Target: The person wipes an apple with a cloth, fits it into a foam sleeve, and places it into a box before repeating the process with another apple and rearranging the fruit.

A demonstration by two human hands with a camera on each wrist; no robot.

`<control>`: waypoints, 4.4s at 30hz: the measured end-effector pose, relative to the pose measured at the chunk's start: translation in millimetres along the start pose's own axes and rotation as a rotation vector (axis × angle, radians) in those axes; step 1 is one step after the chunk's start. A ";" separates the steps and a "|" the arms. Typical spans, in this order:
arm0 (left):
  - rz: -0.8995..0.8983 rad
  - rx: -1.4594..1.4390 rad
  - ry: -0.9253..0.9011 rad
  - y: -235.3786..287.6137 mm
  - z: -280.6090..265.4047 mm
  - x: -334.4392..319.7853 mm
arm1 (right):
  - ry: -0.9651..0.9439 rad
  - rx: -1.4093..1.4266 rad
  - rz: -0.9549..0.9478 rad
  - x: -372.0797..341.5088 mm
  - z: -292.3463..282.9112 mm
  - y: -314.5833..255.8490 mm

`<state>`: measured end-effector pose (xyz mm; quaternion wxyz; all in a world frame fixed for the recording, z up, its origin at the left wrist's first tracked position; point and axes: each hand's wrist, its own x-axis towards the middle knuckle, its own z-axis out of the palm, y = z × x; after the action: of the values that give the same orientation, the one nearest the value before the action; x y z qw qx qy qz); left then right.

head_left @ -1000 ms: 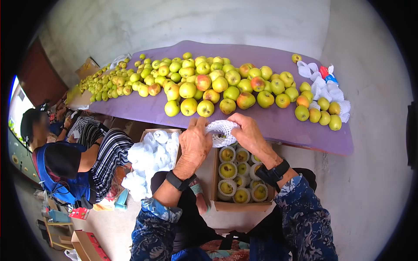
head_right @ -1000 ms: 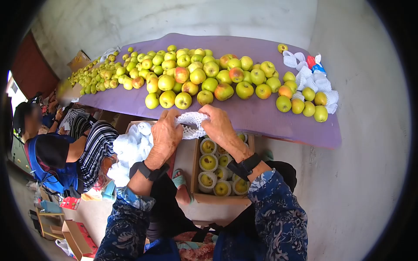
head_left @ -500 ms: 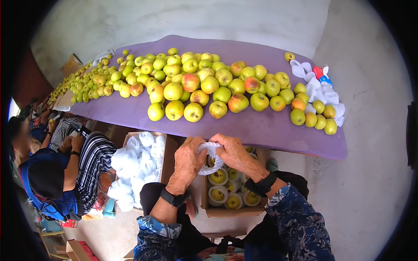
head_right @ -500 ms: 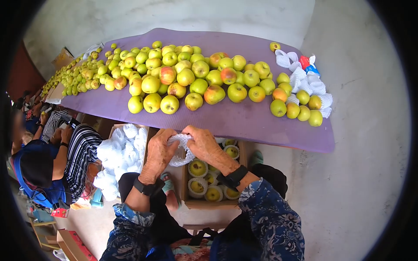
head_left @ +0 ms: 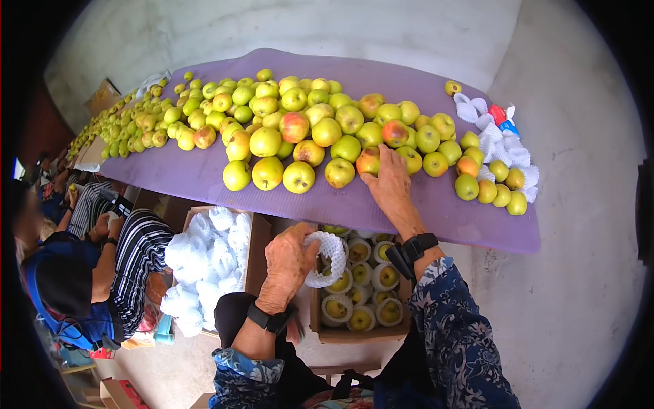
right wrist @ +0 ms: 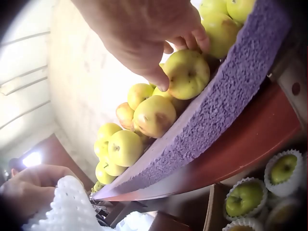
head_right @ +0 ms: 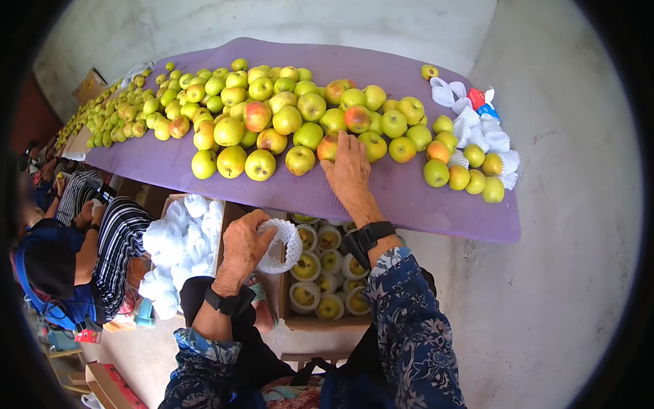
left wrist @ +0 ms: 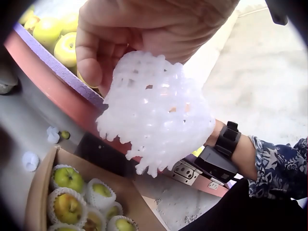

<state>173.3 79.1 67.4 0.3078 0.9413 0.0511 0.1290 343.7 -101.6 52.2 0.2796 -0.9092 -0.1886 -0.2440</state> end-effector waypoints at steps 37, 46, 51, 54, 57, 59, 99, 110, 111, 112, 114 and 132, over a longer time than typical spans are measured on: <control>-0.036 0.059 0.075 8.6 13.1 4.4 | -0.292 0.187 0.050 -42.9 -61.1 0.5; -0.064 0.072 0.107 4.9 9.7 4.3 | -0.570 1.141 0.280 -48.6 -84.6 -39.2; -0.088 0.070 0.120 3.2 9.1 7.3 | -0.753 1.150 0.162 -66.3 -76.4 -58.4; -0.128 -0.038 0.114 -4.2 11.8 9.0 | -0.740 1.108 0.179 -68.7 -66.6 -52.2; -0.185 -0.197 0.078 -5.2 9.8 11.8 | -0.749 1.284 0.289 -70.5 -65.3 -51.4; -0.200 -0.259 0.069 -7.7 8.7 11.9 | -0.783 1.374 0.331 -71.5 -63.3 -51.3; -0.299 -1.349 -0.180 -14.3 -24.5 7.5 | -0.593 1.042 0.124 -51.1 -57.2 -46.3; -0.216 -1.374 -0.286 -21.8 -29.0 5.8 | -0.801 1.277 0.287 -56.3 -44.1 -55.4; -0.220 -1.352 -0.289 -22.1 -29.1 5.8 | -0.788 1.272 0.330 -56.7 -41.0 -56.1; -0.225 -1.329 -0.292 -21.9 -29.3 5.6 | -0.775 1.268 0.373 -57.7 -36.9 -57.1; -0.221 -1.264 -0.289 -17.8 -30.4 2.8 | -0.758 1.255 0.412 -59.5 -31.3 -59.3; -0.330 -0.933 -0.158 -18.3 -26.7 -2.4 | -0.686 1.258 0.344 -59.0 -19.9 -57.5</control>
<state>163.4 108.5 76.7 0.7152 0.6896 0.1129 0.0159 261.6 -81.3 58.2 0.7079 -0.6191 -0.2243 0.2555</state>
